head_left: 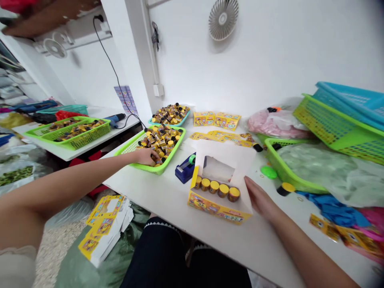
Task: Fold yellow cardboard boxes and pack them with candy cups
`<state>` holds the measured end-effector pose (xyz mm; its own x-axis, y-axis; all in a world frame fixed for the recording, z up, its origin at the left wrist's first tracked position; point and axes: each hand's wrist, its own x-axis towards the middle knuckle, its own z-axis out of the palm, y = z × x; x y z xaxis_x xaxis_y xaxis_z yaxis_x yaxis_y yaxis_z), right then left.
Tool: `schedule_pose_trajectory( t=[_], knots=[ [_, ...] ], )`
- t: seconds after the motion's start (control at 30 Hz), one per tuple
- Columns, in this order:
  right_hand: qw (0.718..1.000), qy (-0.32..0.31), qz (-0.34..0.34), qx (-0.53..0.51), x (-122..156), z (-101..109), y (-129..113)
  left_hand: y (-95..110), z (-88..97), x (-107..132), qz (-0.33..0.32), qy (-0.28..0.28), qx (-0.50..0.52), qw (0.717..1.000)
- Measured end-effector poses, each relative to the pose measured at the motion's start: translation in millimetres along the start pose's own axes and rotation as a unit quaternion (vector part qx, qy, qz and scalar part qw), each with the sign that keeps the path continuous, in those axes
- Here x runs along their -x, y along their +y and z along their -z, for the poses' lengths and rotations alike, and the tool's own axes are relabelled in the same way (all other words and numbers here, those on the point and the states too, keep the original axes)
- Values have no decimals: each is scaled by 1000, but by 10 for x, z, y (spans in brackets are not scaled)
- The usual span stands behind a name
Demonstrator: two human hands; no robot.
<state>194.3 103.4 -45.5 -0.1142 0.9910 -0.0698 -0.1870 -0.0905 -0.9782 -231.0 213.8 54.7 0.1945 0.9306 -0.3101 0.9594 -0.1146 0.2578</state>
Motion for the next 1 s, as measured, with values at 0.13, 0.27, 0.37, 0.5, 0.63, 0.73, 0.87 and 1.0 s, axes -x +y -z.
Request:
schedule_pose_trajectory(
  t=[0.13,0.27,0.37,0.5,0.63,0.73,0.87,1.0],
  knots=[
    [998,28,20,60,-33,23,-8,-29,9,35,7,55,82,995],
    [978,114,78,154,-27,151,-190,-81,198,149,-8,125,236,964],
    [923,254,169,236,175,80,-477,60,341,419,-35,179,361,915],
    [830,347,316,303,672,-617,-806,632,159,927,-106,189,577,787],
    [803,56,401,438,899,-1562,-850,1269,-354,1287,-129,93,750,642],
    [795,19,397,458,822,-1924,-758,1494,-655,1389,-124,110,780,603],
    [792,30,393,466,745,-1976,-687,1480,-831,1396,-147,163,778,589],
    [811,63,390,432,755,-1959,-693,1396,-933,1401,-205,214,724,623]
  ],
)
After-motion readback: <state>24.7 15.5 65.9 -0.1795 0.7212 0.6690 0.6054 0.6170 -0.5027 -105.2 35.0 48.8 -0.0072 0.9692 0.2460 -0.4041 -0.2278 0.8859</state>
